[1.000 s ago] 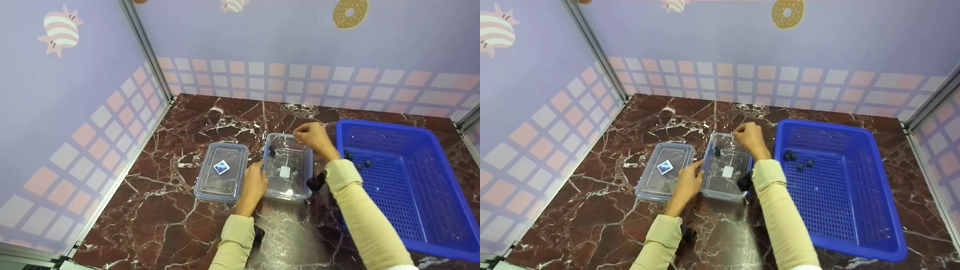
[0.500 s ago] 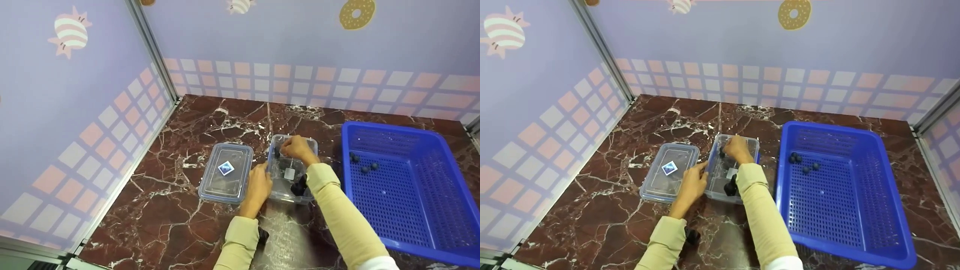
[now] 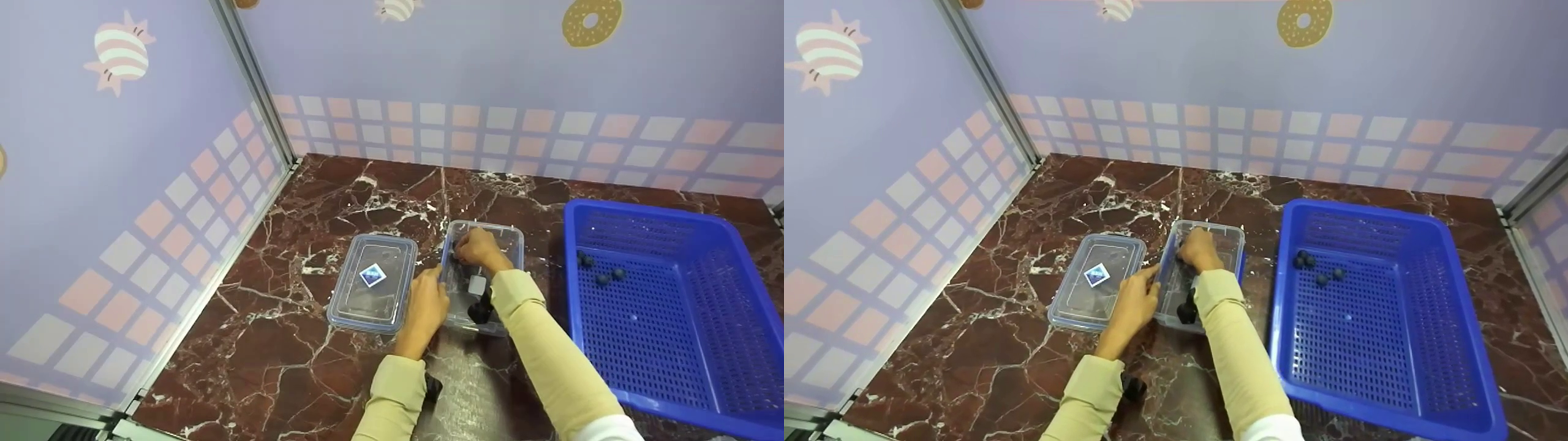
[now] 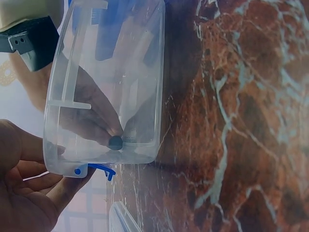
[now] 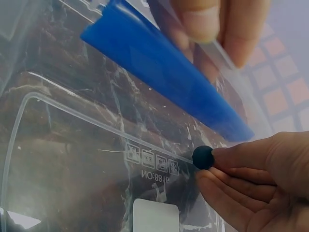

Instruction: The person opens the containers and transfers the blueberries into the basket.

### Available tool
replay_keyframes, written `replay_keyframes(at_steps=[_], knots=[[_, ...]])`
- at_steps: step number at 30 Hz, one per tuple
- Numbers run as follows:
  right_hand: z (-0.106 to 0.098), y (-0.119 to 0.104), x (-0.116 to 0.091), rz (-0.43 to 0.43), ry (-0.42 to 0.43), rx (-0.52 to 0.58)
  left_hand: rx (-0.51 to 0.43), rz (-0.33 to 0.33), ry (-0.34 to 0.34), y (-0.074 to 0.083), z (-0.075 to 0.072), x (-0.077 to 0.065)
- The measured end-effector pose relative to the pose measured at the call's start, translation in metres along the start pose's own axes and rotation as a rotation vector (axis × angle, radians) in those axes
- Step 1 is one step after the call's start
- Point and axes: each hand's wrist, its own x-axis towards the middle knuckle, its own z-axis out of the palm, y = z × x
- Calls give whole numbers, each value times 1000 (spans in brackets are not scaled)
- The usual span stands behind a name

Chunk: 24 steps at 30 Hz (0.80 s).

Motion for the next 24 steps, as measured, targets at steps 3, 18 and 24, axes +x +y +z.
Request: replay_keyframes(at_steps=[3,18,24], knots=[[1,-1,0,-8,5,-7,12,15,13,1,0,1],[-1,-5,-6,-59,-49,-57,4,-7,1,-1,0,0],[-10,-7,-8,-79,-59,-44,2,1,2,-1,1,0]])
